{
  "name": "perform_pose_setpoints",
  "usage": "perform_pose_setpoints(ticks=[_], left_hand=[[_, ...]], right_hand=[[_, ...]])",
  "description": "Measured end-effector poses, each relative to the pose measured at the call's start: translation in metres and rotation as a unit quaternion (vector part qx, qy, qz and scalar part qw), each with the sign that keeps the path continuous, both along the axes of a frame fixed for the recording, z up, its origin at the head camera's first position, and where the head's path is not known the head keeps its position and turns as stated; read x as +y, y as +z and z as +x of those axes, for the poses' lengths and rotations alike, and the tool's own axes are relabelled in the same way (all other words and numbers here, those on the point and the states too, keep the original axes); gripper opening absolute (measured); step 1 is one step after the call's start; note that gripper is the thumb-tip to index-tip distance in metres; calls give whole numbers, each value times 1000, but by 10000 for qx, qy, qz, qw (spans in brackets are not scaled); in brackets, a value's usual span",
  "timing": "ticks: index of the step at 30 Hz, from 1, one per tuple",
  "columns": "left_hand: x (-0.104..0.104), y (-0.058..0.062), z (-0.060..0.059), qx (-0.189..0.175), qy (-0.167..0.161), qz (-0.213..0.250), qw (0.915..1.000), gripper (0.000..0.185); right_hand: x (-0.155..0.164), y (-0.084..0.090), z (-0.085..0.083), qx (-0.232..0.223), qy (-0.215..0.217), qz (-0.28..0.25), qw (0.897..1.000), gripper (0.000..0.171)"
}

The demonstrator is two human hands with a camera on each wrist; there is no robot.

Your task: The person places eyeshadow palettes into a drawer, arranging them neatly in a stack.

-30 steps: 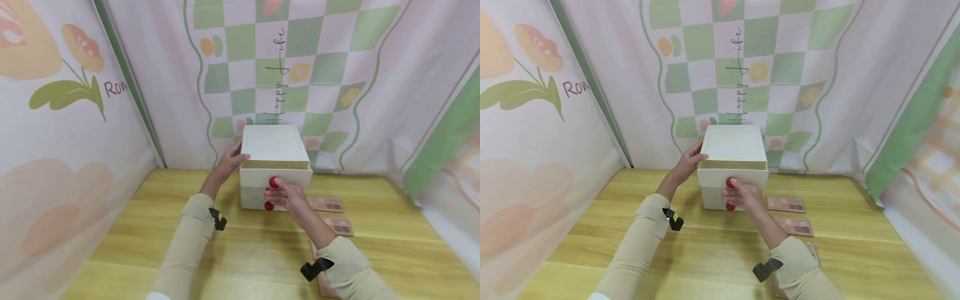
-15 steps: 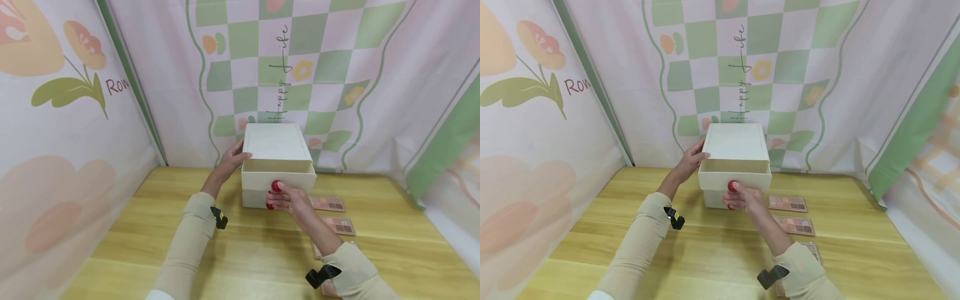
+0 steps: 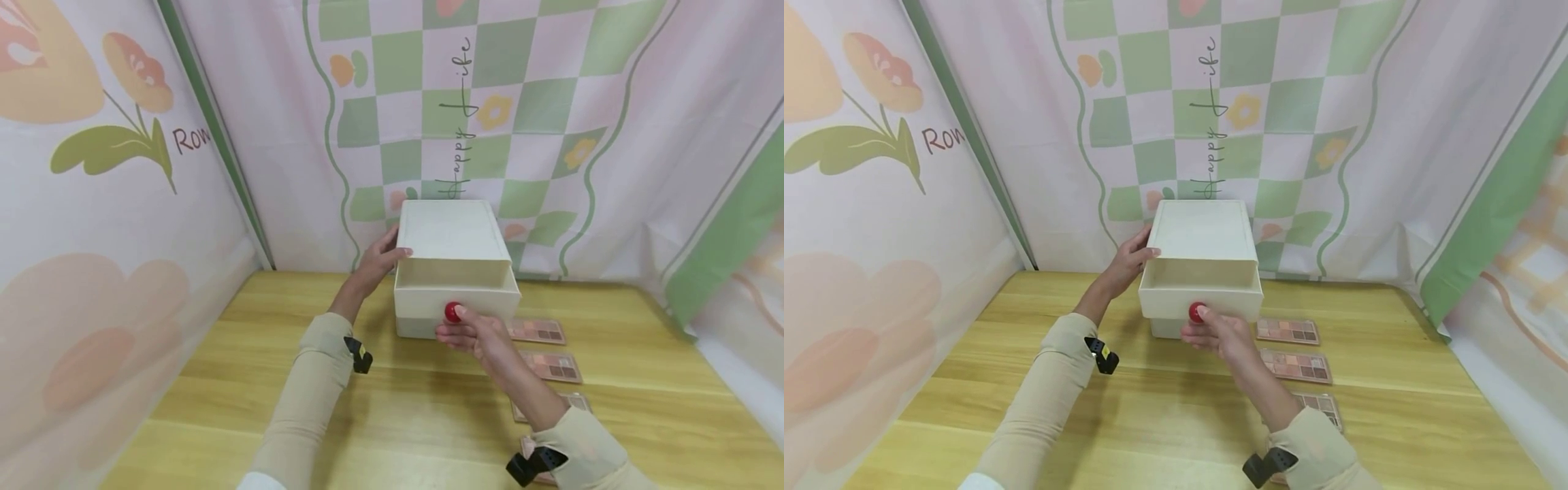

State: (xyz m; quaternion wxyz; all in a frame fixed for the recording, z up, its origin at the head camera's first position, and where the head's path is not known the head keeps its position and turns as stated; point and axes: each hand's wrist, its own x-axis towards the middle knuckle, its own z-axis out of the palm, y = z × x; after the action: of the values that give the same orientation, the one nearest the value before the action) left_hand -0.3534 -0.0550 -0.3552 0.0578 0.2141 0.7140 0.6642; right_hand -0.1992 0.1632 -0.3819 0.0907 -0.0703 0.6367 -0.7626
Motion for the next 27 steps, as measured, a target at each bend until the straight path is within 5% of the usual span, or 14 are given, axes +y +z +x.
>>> perform_pose_setpoints(ticks=[27], left_hand=[[0, -1, 0, 4, 100, -62, 9999, 81]], right_hand=[[-4, -3, 30, 103, -1, 108, 9999, 29]])
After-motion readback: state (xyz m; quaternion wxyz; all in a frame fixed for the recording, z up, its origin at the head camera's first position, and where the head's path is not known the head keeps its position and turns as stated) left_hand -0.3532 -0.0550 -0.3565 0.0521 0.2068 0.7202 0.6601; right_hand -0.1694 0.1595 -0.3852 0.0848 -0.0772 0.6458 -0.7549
